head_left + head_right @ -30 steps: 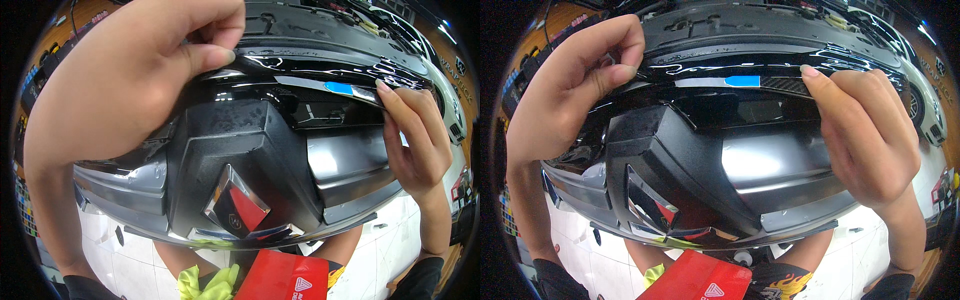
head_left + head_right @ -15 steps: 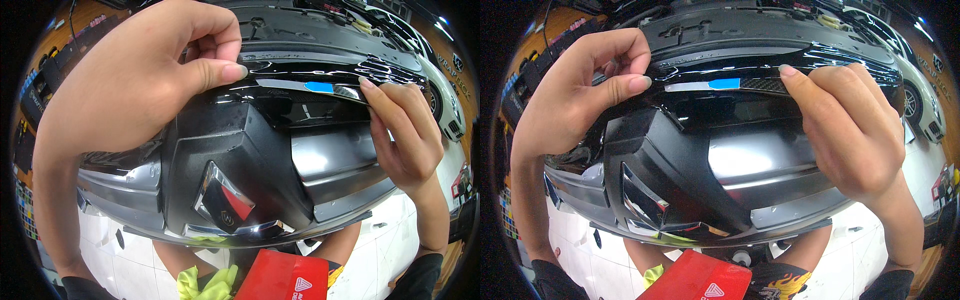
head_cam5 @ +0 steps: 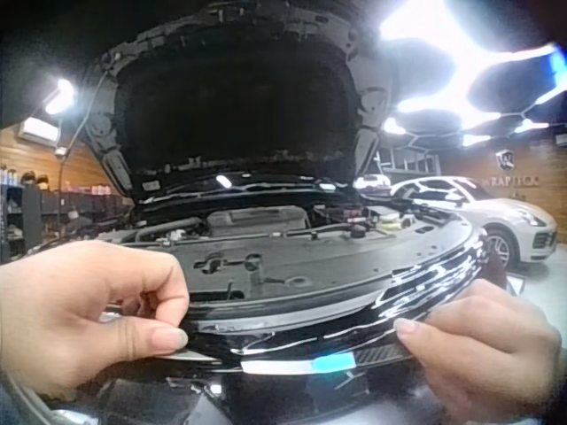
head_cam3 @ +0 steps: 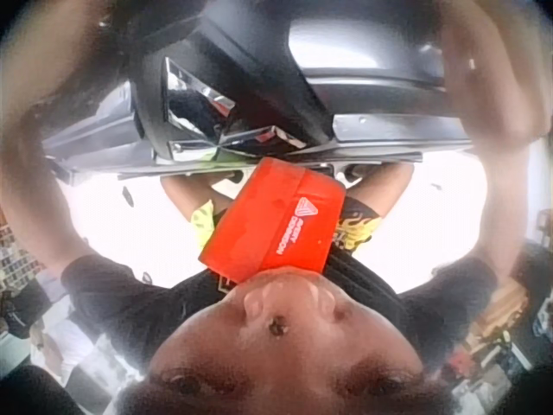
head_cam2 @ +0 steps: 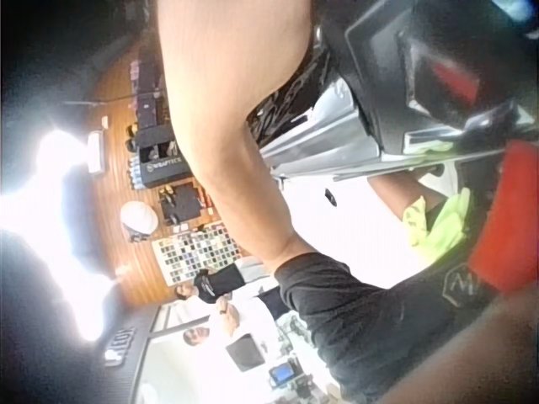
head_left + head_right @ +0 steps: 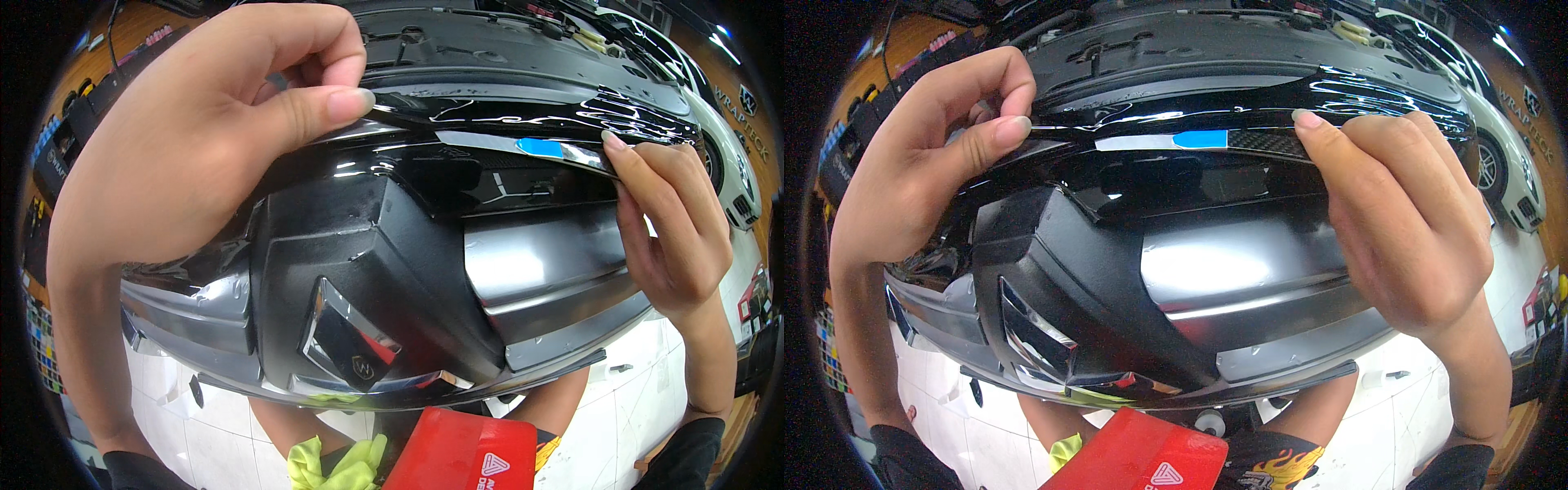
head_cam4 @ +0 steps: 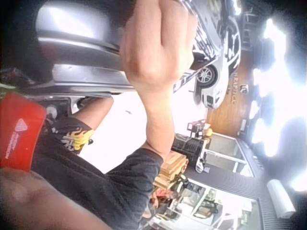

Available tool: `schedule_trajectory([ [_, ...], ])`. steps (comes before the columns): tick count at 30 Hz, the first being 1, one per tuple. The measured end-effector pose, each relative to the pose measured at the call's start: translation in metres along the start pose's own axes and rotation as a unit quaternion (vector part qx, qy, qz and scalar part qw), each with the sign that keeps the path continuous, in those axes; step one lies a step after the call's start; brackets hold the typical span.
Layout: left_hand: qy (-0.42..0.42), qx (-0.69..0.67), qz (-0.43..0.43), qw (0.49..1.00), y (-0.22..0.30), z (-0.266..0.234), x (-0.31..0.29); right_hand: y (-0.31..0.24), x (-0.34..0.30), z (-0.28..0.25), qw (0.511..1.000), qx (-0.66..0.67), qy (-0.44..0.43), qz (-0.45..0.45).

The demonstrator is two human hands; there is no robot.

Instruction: The person applies a transparent protective film to the front bumper of a black car. They use a red squeegee to smooth the film and a blue blade to trim excess material along the edges, then wipe the surface with a yellow cloth.

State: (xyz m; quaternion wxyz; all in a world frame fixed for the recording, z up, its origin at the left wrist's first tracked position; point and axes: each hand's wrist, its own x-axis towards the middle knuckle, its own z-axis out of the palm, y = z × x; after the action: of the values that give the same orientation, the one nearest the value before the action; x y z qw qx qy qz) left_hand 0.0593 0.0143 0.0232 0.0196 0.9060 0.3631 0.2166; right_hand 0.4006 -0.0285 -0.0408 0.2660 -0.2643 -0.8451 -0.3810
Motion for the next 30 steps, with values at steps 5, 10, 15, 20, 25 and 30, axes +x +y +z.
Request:
schedule_trajectory([
  [5, 0.029, -0.08, -0.004, 0.996, -0.004, 0.005, -0.002, 0.002, -0.003, -0.003, 1.0, -0.006, -0.006, 0.01],
  [10, 0.086, -0.122, 0.055, 0.987, -0.025, 0.023, -0.003, 0.004, -0.007, -0.002, 1.0, -0.005, -0.006, 0.015],
  [15, -0.013, -0.009, 0.003, 1.0, -0.009, -0.003, 0.006, 0.003, -0.009, -0.004, 1.0, -0.011, -0.016, 0.017],
  [20, -0.011, 0.011, -0.015, 1.0, 0.016, 0.006, 0.013, 0.006, -0.009, -0.001, 1.0, -0.006, -0.003, 0.01],
  [25, 0.01, 0.061, 0.091, 0.994, -0.002, 0.01, 0.024, 0.007, -0.01, -0.002, 1.0, 0.0, 0.004, 0.008],
  [30, 0.014, 0.08, 0.073, 0.994, 0.021, 0.014, 0.025, 0.009, -0.012, 0.001, 1.0, 0.007, 0.01, 0.01],
])
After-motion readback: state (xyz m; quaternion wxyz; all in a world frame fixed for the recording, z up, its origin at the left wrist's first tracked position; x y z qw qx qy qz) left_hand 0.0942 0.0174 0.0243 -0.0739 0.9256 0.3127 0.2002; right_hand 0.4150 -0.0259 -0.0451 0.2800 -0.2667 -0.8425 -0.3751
